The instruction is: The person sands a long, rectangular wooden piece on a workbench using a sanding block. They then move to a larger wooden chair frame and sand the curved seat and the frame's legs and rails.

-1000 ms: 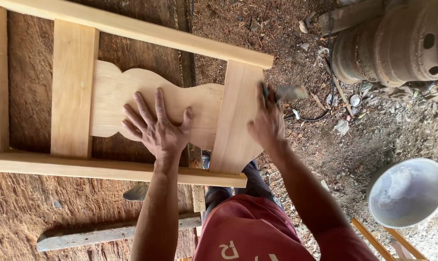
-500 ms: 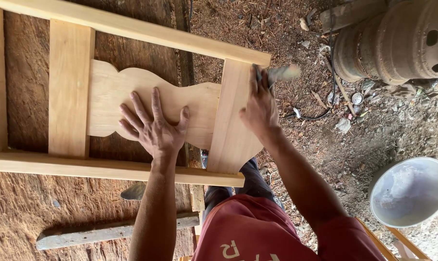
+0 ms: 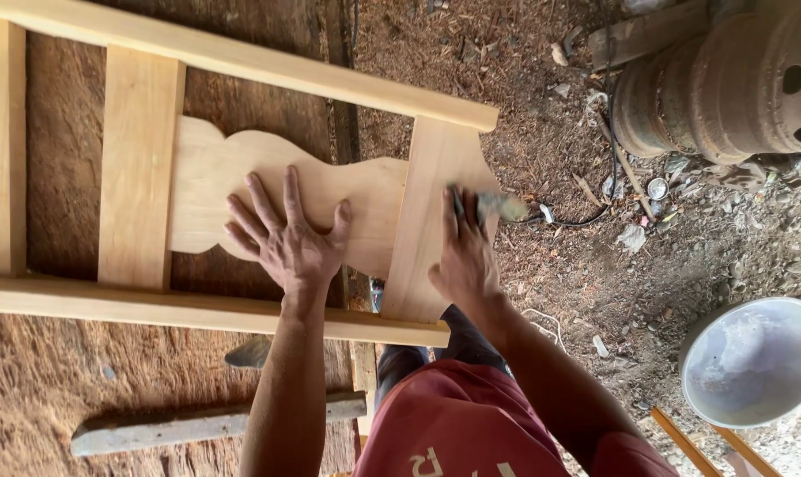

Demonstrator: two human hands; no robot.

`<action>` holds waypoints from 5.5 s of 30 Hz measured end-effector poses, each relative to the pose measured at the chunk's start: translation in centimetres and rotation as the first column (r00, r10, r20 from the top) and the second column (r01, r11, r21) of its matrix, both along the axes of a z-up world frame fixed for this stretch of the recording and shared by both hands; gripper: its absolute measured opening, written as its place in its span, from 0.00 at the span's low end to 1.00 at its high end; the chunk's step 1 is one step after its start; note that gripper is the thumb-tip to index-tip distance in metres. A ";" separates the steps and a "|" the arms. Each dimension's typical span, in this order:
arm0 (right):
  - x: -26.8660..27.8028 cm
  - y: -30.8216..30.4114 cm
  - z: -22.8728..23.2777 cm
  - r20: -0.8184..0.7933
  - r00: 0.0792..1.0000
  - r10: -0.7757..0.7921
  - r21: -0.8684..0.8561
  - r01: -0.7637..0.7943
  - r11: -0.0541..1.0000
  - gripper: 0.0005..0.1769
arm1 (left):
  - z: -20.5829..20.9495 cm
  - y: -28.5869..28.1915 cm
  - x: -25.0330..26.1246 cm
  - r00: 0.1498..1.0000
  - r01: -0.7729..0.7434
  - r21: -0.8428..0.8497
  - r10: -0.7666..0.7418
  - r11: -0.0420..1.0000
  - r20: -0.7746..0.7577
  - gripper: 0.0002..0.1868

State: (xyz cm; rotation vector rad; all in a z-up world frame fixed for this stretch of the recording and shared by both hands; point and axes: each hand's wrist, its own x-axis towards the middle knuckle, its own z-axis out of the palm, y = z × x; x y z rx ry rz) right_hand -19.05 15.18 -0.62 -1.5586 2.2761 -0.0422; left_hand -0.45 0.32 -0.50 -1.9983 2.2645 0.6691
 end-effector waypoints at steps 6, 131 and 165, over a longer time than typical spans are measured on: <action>-5.5 -6.5 -2.0 -0.115 0.993 0.040 -0.050 -0.046 0.998 0.65 | 0.0 0.1 0.1 1.000 -0.002 -0.026 0.001 1.000 -0.026 0.48; -0.3 -10.6 0.7 0.052 0.180 0.982 -0.107 -0.977 0.185 0.64 | -2.9 16.2 -7.7 0.320 -0.891 -0.417 0.901 0.180 -0.294 0.38; 5.4 -12.4 -0.5 -0.013 0.170 0.985 -0.213 -0.963 0.163 0.49 | -3.3 17.1 -7.8 0.352 -0.907 -0.341 0.890 0.247 -0.291 0.43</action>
